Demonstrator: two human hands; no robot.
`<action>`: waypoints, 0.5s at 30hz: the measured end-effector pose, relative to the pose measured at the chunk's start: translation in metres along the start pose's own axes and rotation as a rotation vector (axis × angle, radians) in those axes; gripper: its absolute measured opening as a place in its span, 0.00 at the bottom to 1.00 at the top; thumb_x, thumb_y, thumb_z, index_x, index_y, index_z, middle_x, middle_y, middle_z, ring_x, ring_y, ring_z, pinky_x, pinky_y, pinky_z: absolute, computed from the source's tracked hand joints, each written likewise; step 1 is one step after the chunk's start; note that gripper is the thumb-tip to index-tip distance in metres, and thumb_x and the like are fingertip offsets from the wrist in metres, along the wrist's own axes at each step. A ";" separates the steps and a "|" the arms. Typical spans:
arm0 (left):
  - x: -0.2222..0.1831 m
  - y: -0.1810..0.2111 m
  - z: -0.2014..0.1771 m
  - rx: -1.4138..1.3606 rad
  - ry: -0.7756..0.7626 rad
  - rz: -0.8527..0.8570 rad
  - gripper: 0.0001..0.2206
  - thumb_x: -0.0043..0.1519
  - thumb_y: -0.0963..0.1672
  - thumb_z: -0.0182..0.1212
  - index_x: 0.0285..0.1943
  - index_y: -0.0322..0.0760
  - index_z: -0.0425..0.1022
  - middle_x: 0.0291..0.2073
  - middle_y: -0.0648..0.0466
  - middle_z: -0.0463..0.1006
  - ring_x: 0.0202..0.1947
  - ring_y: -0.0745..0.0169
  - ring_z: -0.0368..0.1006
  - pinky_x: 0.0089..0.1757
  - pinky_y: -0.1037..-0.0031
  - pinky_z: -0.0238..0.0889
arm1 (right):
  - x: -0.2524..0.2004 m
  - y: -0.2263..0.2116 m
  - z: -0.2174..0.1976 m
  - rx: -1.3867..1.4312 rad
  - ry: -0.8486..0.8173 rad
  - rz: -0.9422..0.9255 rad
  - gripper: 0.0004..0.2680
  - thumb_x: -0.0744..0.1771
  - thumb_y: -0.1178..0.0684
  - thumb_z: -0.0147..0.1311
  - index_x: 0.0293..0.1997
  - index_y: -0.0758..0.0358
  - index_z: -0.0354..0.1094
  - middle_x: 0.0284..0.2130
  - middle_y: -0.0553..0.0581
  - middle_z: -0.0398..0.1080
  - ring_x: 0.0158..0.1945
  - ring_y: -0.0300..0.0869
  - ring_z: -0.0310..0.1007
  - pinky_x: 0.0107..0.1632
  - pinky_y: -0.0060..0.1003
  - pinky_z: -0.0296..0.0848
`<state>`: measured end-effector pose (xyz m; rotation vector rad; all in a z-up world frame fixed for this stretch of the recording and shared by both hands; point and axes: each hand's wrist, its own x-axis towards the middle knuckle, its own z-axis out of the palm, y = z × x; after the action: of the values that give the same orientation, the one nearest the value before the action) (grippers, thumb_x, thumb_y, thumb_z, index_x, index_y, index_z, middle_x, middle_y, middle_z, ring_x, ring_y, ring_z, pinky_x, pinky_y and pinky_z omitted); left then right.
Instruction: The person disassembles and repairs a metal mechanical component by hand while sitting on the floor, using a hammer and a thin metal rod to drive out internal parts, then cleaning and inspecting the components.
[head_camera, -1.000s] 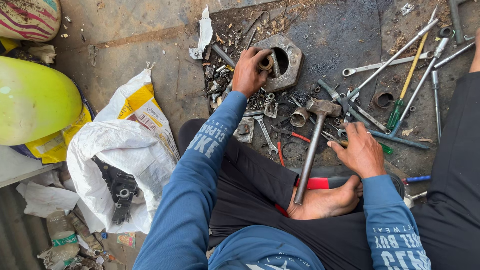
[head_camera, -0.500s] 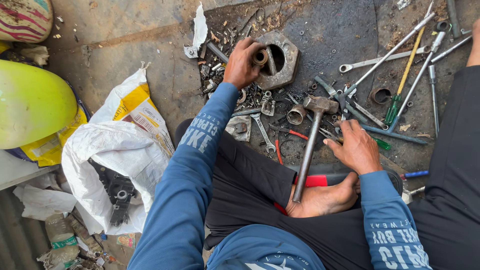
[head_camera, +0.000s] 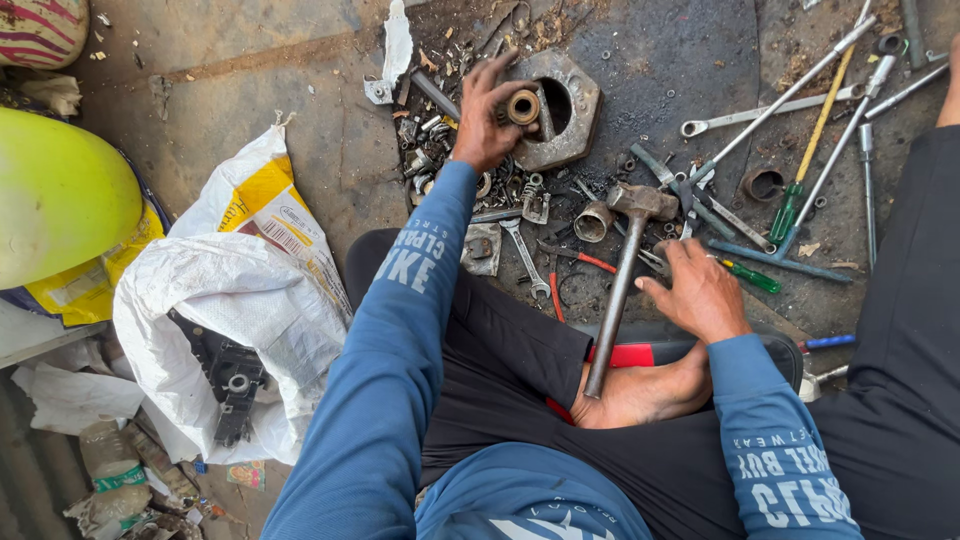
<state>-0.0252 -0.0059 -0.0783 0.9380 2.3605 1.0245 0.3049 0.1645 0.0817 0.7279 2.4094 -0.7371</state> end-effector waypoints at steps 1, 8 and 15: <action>-0.001 -0.002 0.003 -0.001 -0.001 -0.008 0.25 0.45 0.44 0.83 0.53 0.53 0.84 0.73 0.57 0.59 0.74 0.38 0.48 0.68 0.45 0.42 | 0.000 -0.001 0.001 -0.002 -0.010 -0.003 0.22 0.62 0.40 0.65 0.58 0.61 0.67 0.47 0.62 0.70 0.49 0.60 0.75 0.48 0.55 0.74; -0.014 -0.002 0.016 -0.155 0.112 0.007 0.26 0.47 0.47 0.82 0.57 0.54 0.80 0.73 0.59 0.62 0.75 0.48 0.56 0.72 0.54 0.47 | 0.002 -0.004 0.005 -0.001 -0.020 -0.015 0.23 0.62 0.41 0.65 0.59 0.61 0.67 0.48 0.63 0.70 0.49 0.62 0.74 0.47 0.57 0.73; -0.012 0.006 0.005 -0.040 0.073 -0.025 0.25 0.46 0.46 0.82 0.54 0.54 0.82 0.73 0.62 0.61 0.75 0.47 0.52 0.71 0.50 0.45 | 0.004 -0.003 0.010 -0.037 -0.040 -0.006 0.23 0.62 0.40 0.65 0.58 0.62 0.67 0.48 0.64 0.70 0.49 0.62 0.74 0.47 0.57 0.73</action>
<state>-0.0111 -0.0085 -0.0758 0.8681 2.3951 1.1093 0.3036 0.1578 0.0732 0.6848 2.3842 -0.7011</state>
